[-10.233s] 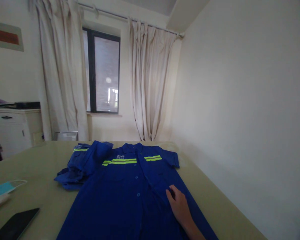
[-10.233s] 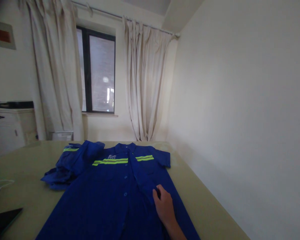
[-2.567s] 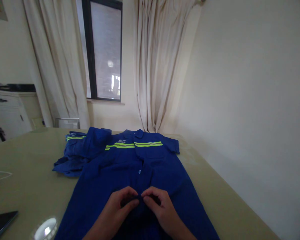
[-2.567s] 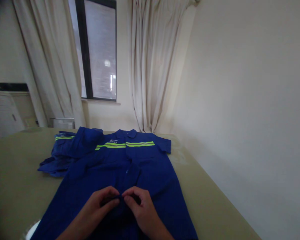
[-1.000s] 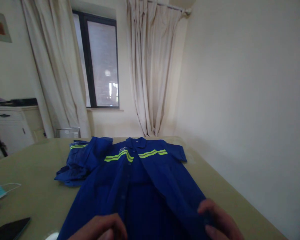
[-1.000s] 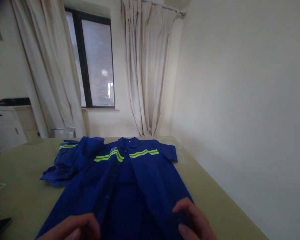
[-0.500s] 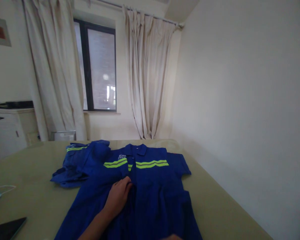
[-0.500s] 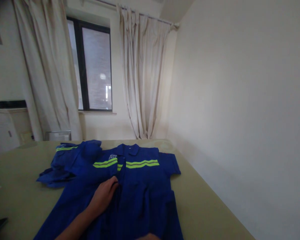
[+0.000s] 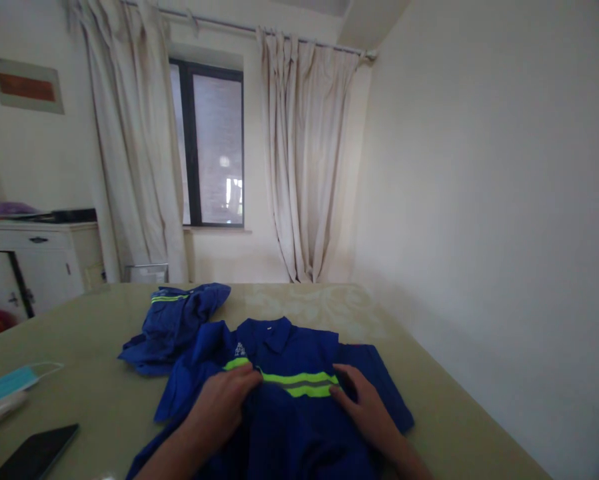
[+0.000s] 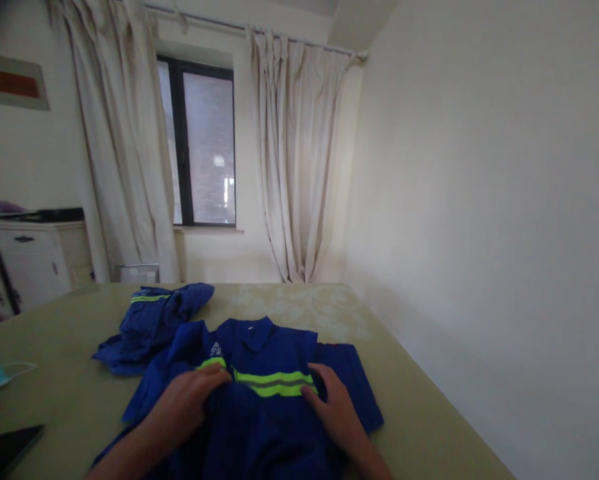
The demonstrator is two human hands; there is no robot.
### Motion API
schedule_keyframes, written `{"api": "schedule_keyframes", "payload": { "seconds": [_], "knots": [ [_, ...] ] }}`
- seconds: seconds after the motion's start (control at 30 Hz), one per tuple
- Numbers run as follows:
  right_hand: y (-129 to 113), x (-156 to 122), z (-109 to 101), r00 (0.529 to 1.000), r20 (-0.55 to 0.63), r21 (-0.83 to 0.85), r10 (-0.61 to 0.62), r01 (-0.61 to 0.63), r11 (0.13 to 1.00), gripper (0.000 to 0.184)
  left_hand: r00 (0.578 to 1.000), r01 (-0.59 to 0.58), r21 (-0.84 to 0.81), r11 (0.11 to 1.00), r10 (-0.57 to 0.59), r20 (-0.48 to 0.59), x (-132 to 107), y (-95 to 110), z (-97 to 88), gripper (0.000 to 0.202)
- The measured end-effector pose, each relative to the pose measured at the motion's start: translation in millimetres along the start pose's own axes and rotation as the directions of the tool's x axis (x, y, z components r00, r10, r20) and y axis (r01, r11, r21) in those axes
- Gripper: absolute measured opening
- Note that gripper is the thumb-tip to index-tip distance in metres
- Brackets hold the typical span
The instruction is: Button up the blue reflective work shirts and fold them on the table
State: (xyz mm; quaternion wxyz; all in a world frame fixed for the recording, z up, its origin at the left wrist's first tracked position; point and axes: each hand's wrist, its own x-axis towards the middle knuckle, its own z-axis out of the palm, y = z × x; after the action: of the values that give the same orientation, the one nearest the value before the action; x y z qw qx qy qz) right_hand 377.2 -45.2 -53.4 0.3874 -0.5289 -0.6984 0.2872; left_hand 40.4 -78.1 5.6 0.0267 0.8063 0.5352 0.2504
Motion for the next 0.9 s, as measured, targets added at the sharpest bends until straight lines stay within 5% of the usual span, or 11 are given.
{"api": "schedule_keyframes", "payload": {
  "seconds": [0.07, 0.1, 0.13, 0.2, 0.23, 0.27, 0.4, 0.5, 0.63, 0.77, 0.9],
  "knots": [
    [4, -4, 5, 0.996, -0.080, 0.135, 0.040, -0.029, 0.990, 0.053, 0.977, 0.117, 0.126, 0.985, -0.092, -0.192, 19, -15, -50.2, 0.057],
    [5, -6, 5, 0.993, -0.106, 0.164, 0.061, -0.043, 0.985, 0.052, 0.926, 0.185, 0.168, 0.968, -0.115, -0.358, 26, -22, -76.8, 0.055],
    [6, -7, 6, 0.990, -0.124, 0.172, 0.071, -0.049, 0.984, 0.050, 0.838, 0.251, 0.189, 0.949, -0.115, -0.533, 33, -30, -101.5, 0.050],
    [7, -8, 9, 0.988, -0.137, 0.159, 0.071, -0.049, 0.986, 0.045, 0.593, 0.393, 0.167, 0.904, -0.110, -0.798, 42, -48, -137.4, 0.041],
    [7, -9, 11, 0.989, -0.133, 0.151, 0.068, -0.048, 0.987, 0.042, 0.543, 0.427, 0.178, 0.886, -0.094, -0.834, 45, -59, -146.7, 0.043],
    [7, -9, 14, 0.990, -0.127, 0.143, 0.065, -0.046, 0.989, 0.040, 0.552, 0.453, 0.212, 0.866, -0.086, -0.829, 46, -71, -149.9, 0.044],
    [8, -10, 21, 0.994, -0.101, 0.090, 0.040, -0.031, 0.995, 0.033, 0.873, 0.431, 0.470, 0.770, -0.224, -0.434, 36, -121, -117.8, 0.045],
    [8, -13, 22, 0.995, -0.095, -0.004, -0.013, 0.013, 1.000, 0.029, 0.884, 0.450, 0.506, 0.736, -0.285, -0.372, 23, -130, -74.0, 0.056],
    [-6, -12, 34, 0.985, 0.020, -0.218, -0.169, 0.169, 0.961, 0.026, 0.871, 0.380, 0.379, 0.844, -0.189, -0.453, 17, -85, -12.9, 0.041],
    [-32, 3, 72, 0.942, 0.198, -0.485, -0.271, 0.334, 0.809, 0.015, 0.974, 0.105, 0.286, 0.952, -0.040, -0.225, 14, -35, 44.6, 0.030],
    [-49, 24, 111, 0.943, 0.222, -0.576, -0.247, 0.331, 0.748, 0.007, 0.999, -0.021, 0.200, 0.980, 0.027, -0.031, 5, -32, 71.4, 0.028]
  ]
}}
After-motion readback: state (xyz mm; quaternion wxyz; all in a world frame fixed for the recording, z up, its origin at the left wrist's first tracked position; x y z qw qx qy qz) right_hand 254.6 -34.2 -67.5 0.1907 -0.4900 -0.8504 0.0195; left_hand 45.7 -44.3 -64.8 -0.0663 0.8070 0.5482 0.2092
